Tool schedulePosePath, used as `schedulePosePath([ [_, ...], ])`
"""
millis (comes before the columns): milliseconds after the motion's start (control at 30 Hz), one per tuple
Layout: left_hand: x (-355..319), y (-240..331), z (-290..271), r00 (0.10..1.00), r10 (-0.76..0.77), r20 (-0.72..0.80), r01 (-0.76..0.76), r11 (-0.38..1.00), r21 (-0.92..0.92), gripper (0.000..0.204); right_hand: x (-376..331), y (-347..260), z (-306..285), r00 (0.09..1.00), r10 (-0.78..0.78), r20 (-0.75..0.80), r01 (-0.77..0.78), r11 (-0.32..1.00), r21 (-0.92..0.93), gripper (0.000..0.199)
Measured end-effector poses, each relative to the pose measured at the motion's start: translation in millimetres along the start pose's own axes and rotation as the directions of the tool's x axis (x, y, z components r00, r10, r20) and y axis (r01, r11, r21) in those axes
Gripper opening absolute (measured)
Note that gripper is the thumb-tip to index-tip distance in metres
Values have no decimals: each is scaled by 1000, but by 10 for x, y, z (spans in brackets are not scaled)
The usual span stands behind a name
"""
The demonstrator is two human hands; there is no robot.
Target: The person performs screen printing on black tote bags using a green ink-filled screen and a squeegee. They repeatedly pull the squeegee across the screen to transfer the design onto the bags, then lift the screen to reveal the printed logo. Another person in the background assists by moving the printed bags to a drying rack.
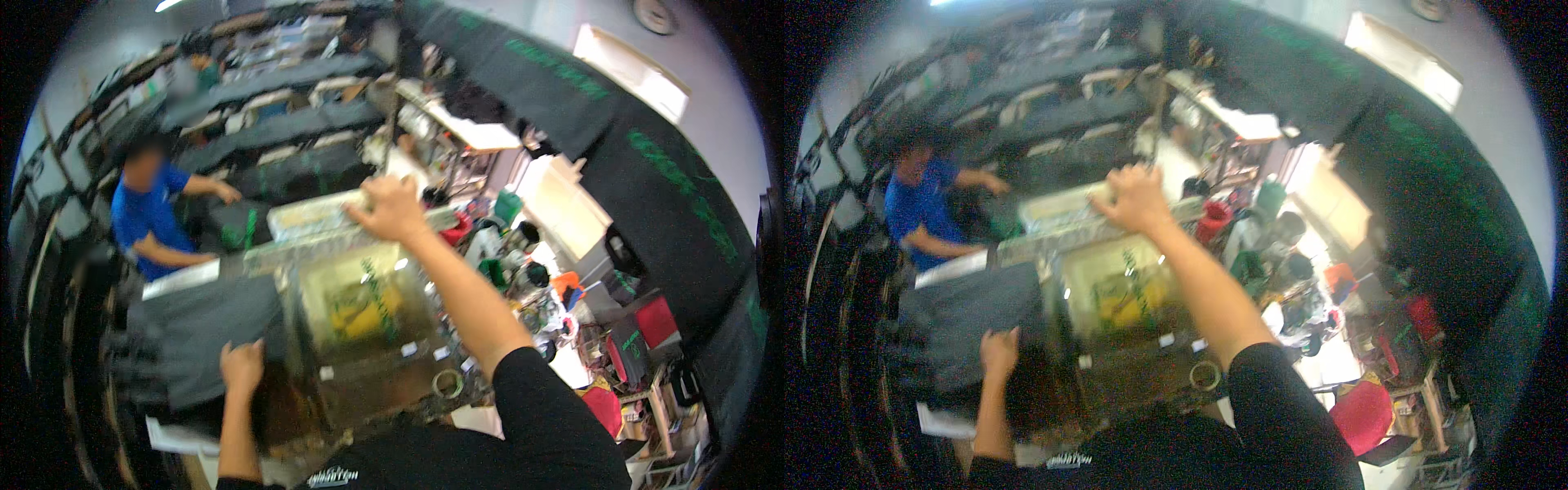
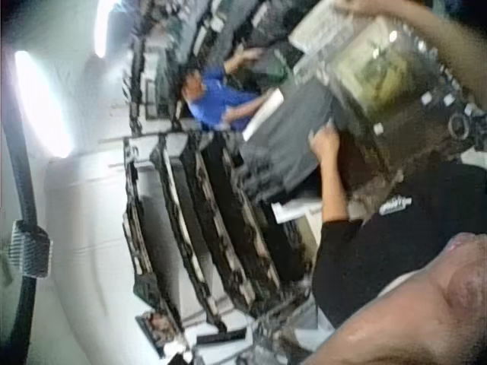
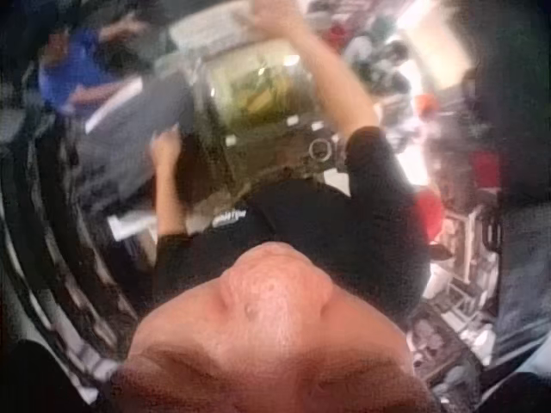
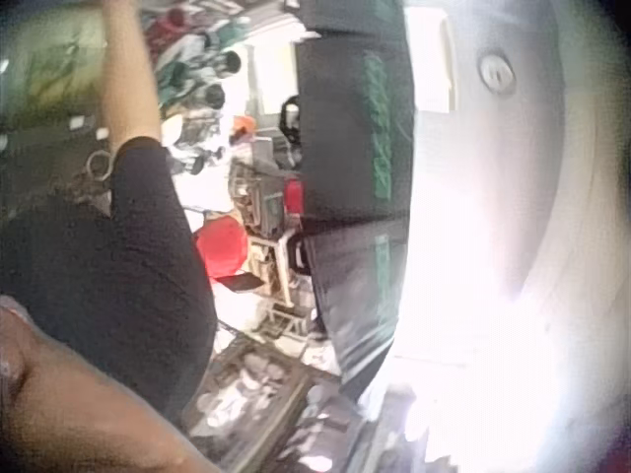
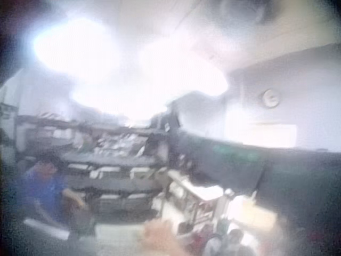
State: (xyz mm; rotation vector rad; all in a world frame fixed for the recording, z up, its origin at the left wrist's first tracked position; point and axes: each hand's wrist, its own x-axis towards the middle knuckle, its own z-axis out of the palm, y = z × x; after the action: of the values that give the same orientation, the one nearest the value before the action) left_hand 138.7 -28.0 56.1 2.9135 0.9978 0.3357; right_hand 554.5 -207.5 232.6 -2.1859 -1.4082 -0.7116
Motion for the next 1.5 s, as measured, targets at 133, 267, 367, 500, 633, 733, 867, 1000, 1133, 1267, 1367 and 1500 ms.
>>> schedulePosePath([
  [133,169,1155,697,987,161,20,-160,986,-39,36,62,-63,-165,999,-34,-33,31,997,-64,56],
  [267,110,1920,1570,976,135,172,-95,970,-223,57,152,-125,-131,992,-89,-85,83,994,-64,55],
  [367,-202,2107,1931,947,264,181,-233,957,-173,88,146,-75,-93,987,-100,-127,96,995,-42,56],
  [500,-404,1923,1719,912,327,249,-277,936,-215,110,112,-16,-88,989,-74,-127,71,997,-25,59],
  [633,-182,2066,1744,880,369,298,-310,923,-227,115,182,39,-4,981,-82,-175,82,997,-10,62],
  [733,28,2246,1926,878,410,247,-342,898,-277,116,265,39,14,982,-96,-165,96,995,-9,63],
  [867,-11,2439,1969,877,434,207,-360,878,-317,116,269,76,21,981,-102,-164,100,995,-17,65],
  [1000,-180,2494,1939,873,443,203,-364,870,-333,114,264,89,11,985,-102,-142,99,995,-25,67],
  [1133,-298,2531,1956,884,439,161,-373,870,-324,114,237,66,-14,990,-100,-102,99,995,-21,70],
  [1267,-335,2521,1936,876,438,201,-361,873,-329,115,191,16,-45,996,-70,-55,69,998,-8,70],
  [1367,-200,2435,1608,894,362,265,-222,870,-440,116,190,24,-32,995,-81,-59,79,996,-41,68],
  [1500,167,2052,683,967,144,209,156,310,-938,114,31,-98,-119,997,-79,-15,78,995,-66,61],
])
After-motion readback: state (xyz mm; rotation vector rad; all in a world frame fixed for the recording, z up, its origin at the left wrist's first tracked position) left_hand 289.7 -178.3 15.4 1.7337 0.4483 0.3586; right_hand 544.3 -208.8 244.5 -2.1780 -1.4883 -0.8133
